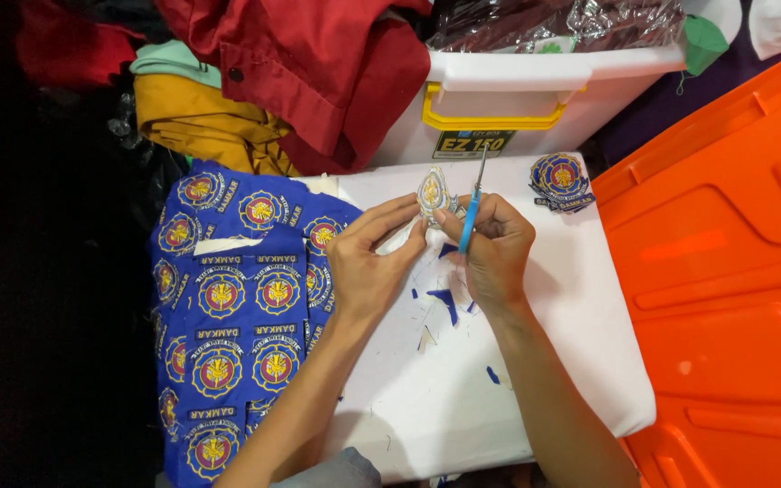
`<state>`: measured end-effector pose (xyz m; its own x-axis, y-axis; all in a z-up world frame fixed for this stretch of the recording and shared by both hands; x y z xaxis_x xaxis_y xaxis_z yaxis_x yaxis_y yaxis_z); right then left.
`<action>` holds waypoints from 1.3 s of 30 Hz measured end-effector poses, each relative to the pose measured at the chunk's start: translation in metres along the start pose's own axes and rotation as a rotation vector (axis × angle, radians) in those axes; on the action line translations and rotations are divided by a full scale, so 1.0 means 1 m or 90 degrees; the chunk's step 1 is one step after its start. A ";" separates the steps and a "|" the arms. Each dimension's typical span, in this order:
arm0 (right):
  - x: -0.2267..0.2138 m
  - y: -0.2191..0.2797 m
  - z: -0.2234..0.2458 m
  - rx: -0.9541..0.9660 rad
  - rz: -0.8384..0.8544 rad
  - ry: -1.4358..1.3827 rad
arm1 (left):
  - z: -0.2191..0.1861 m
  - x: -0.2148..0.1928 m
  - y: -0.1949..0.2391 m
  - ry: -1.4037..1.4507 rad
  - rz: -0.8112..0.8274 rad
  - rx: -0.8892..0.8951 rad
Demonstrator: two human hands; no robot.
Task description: Using scissors to cut out individual embroidered patches from a larger sheet of patterned fabric.
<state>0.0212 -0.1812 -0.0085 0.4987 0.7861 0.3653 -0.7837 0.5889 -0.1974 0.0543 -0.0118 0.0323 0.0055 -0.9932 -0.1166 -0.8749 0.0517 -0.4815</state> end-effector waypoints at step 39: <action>-0.010 0.001 -0.020 0.132 -0.034 0.028 | 0.028 0.003 -0.001 0.218 0.052 -0.218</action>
<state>0.0233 -0.1849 -0.0307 0.5536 0.7652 0.3285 -0.8130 0.5821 0.0143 0.0690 -0.0118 0.0079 -0.1797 -0.9676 0.1774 -0.9750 0.1512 -0.1628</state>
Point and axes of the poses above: each hand's wrist, its own y-axis away from the middle knuckle, its own x-axis out of the palm, z = x × y, the point moved 6 cm from there along -y, towards the middle knuckle, and after that the axes turned 8 degrees about -y, right-handed, at the moved point
